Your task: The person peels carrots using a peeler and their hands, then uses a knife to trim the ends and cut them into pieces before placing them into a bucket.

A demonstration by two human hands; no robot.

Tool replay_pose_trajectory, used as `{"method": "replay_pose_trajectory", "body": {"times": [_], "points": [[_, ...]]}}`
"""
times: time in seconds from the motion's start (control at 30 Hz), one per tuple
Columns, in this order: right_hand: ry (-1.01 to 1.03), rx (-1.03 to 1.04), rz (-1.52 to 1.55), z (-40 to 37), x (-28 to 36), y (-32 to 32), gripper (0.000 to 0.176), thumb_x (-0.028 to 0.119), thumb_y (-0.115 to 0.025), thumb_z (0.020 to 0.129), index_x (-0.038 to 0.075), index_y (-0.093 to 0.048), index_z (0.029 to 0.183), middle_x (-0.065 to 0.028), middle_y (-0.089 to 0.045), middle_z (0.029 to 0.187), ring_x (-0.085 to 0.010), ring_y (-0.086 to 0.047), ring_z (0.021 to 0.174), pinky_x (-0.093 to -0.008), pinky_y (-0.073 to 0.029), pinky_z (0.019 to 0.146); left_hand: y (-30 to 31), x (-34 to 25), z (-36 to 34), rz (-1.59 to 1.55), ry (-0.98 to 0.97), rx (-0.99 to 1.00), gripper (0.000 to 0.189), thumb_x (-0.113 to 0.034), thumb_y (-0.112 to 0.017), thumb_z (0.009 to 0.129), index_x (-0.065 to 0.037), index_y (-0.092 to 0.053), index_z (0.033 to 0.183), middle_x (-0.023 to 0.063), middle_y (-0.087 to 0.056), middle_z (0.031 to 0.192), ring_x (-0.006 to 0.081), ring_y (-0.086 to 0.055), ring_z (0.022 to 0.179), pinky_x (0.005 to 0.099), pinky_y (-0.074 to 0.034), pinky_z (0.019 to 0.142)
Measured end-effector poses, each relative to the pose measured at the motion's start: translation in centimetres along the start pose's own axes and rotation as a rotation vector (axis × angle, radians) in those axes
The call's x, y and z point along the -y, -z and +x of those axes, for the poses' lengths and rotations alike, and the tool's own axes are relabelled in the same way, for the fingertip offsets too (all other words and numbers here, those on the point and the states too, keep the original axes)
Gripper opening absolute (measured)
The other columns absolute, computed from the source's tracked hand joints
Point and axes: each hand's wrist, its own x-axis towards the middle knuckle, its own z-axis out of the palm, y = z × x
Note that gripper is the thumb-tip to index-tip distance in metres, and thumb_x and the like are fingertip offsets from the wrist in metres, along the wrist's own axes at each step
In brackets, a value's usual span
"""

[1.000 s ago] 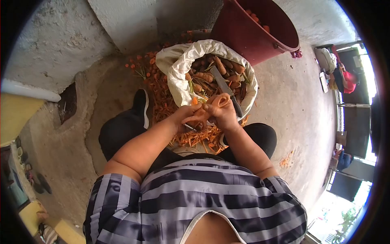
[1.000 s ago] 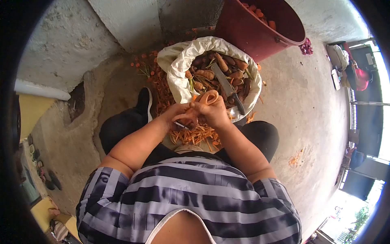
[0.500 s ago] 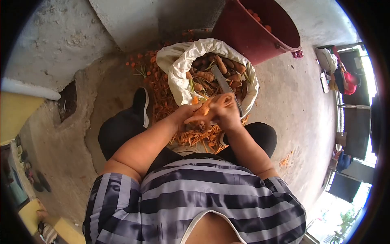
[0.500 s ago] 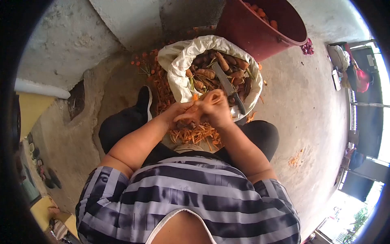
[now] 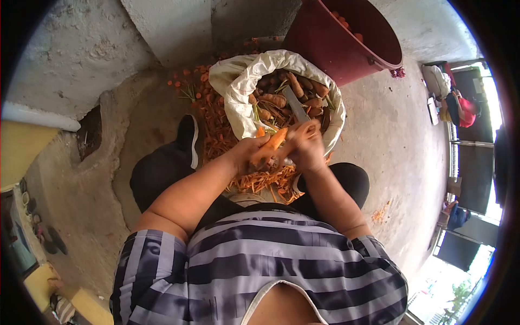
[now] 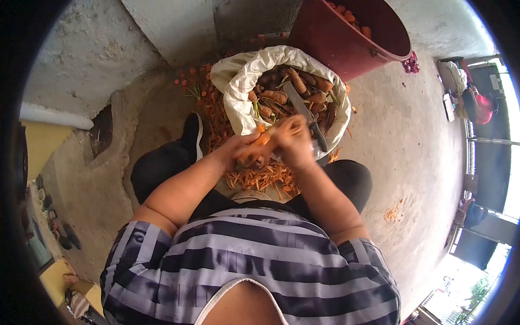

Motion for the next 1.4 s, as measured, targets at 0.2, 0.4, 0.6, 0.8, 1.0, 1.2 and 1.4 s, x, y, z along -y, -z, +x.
{"method": "replay_pose_trajectory", "body": {"times": [0.2, 0.4, 0.6, 0.8, 1.0, 1.2, 1.4], "points": [[-0.087, -0.120, 0.003, 3.7, -1.5, 2.5, 0.020, 0.014, -0.067, 0.072, 0.003, -0.052, 0.079, -0.0066, -0.055, 0.066, -0.0156, -0.055, 0.053, -0.0267, -0.045, 0.042, 1.9, 1.6, 1.8, -0.106, -0.031, 0.112, 0.037, -0.033, -0.046, 0.088, -0.001, -0.050, 0.105, 0.0081, -0.055, 0.078, 0.0150, -0.056, 0.058, 0.0248, -0.046, 0.046], [0.087, -0.451, 0.012, 7.2, 0.5, 7.2, 0.015, 0.011, -0.065, 0.075, 0.004, -0.051, 0.079, -0.0069, -0.054, 0.064, -0.0143, -0.051, 0.045, -0.0256, -0.042, 0.037, 0.4, 0.2, 0.2, -0.006, 0.031, -0.039, 0.037, -0.037, -0.043, 0.089, -0.002, -0.049, 0.103, 0.0074, -0.054, 0.079, 0.0121, -0.054, 0.057, 0.0249, -0.048, 0.048], [-0.047, 0.050, -0.053, 0.2, -1.3, -0.1, 0.024, 0.014, -0.070, 0.070, 0.004, -0.051, 0.082, -0.0039, -0.053, 0.069, -0.0130, -0.051, 0.055, -0.0253, -0.041, 0.043, -1.7, -0.3, -1.1, -0.110, 0.015, -0.019, 0.038, -0.038, -0.043, 0.089, -0.003, -0.049, 0.102, 0.0059, -0.056, 0.079, 0.0136, -0.056, 0.056, 0.0255, -0.049, 0.049], [-0.014, -0.365, 0.130, 7.8, -1.8, 7.2, 0.017, 0.012, -0.067, 0.071, 0.003, -0.056, 0.080, -0.0072, -0.056, 0.066, -0.0156, -0.053, 0.047, -0.0248, -0.040, 0.038, 0.9, 1.4, 0.6, -0.082, 0.083, 0.088, 0.037, -0.033, -0.036, 0.093, -0.001, -0.047, 0.107, 0.0055, -0.050, 0.078, 0.0115, -0.050, 0.061, 0.0245, -0.048, 0.048], [-0.126, -0.256, 0.123, 7.1, 0.4, 6.1, 0.018, 0.015, -0.068, 0.074, 0.007, -0.052, 0.076, -0.0050, -0.054, 0.064, -0.0119, -0.049, 0.044, -0.0212, -0.035, 0.036, 0.1, 0.1, 0.4, 0.214, 0.023, -0.123, 0.040, -0.036, -0.039, 0.092, -0.001, -0.048, 0.110, 0.0075, -0.054, 0.081, 0.0124, -0.055, 0.064, 0.0234, -0.049, 0.050], [-0.172, -0.381, -0.036, 12.5, -5.6, 9.7, 0.019, 0.017, -0.066, 0.076, 0.006, -0.052, 0.083, -0.0046, -0.056, 0.070, -0.0155, -0.053, 0.052, -0.0268, -0.041, 0.042, 1.0, -0.9, 1.2, 0.178, 0.020, -0.133, 0.039, -0.037, -0.041, 0.091, -0.003, -0.050, 0.109, 0.0064, -0.055, 0.082, 0.0126, -0.056, 0.066, 0.0253, -0.051, 0.052], [-0.125, -0.225, -0.831, 14.3, -7.8, 13.7, 0.042, 0.027, -0.070, 0.069, 0.004, -0.053, 0.100, -0.0142, -0.056, 0.094, -0.0295, -0.056, 0.088, -0.0405, -0.047, 0.074, 1.9, -1.8, 2.6, 0.223, -0.137, -0.181, 0.035, -0.032, -0.046, 0.090, -0.004, -0.048, 0.111, 0.0067, -0.056, 0.083, 0.0129, -0.056, 0.068, 0.0257, -0.050, 0.059]]}}
